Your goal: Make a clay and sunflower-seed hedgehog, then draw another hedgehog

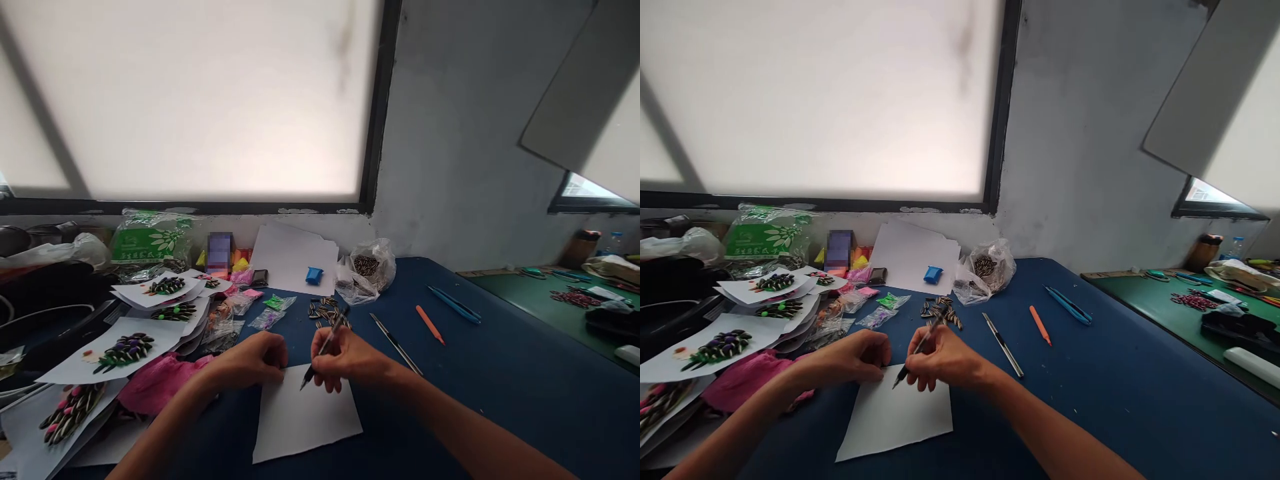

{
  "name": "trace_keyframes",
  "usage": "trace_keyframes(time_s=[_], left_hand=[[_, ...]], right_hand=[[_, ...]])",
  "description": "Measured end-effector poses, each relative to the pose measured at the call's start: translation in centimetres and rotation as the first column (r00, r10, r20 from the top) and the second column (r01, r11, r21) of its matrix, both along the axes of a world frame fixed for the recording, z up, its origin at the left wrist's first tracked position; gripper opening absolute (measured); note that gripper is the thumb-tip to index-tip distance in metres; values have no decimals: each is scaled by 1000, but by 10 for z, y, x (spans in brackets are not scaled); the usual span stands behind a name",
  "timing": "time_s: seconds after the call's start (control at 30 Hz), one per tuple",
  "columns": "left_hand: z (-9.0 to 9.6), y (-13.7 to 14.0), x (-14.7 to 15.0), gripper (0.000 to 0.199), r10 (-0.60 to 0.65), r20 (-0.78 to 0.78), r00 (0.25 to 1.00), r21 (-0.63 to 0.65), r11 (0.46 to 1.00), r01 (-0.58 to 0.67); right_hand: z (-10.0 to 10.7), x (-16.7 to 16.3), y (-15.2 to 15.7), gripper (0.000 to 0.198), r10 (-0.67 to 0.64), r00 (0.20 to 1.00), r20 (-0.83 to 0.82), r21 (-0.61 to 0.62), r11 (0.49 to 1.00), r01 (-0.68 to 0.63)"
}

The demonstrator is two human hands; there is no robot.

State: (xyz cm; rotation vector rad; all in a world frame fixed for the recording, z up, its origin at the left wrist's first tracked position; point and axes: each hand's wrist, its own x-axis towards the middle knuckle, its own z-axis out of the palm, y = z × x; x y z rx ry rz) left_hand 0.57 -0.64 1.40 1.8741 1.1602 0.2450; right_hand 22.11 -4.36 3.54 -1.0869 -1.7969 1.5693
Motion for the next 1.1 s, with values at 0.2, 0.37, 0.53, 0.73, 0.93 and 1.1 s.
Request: trace_keyframes(time_s=[0.2, 0.37, 0.53, 0.73, 0.93, 1.1], left_hand=[[5, -3, -2, 15, -45, 2, 999, 3, 999, 45], [7, -2, -3, 19, -62, -18, 998, -8, 998, 62], [9, -1, -3, 17, -70, -35, 997, -9, 998, 70], [11, -1, -4, 20, -92, -56, 994, -18, 996, 91], [9, 0, -6, 22, -96, -73, 993, -1, 995, 96], [9, 0, -6, 21, -107, -78, 991, 21, 994, 109]], right_hand=[[-18, -20, -8, 8, 17, 997, -78, -6, 1000, -17], [-27, -26, -10, 7, -20, 1000, -18, 80, 997, 21], [-37, -25, -9, 7, -2, 999, -54, 67, 998, 6], [-36, -25, -12, 12, 30, 999, -38, 76, 997, -27], [-30, -28, -17, 12, 16, 1000, -22, 62, 998, -14], [-29, -28, -17, 13, 20, 1000, -22, 67, 998, -19]])
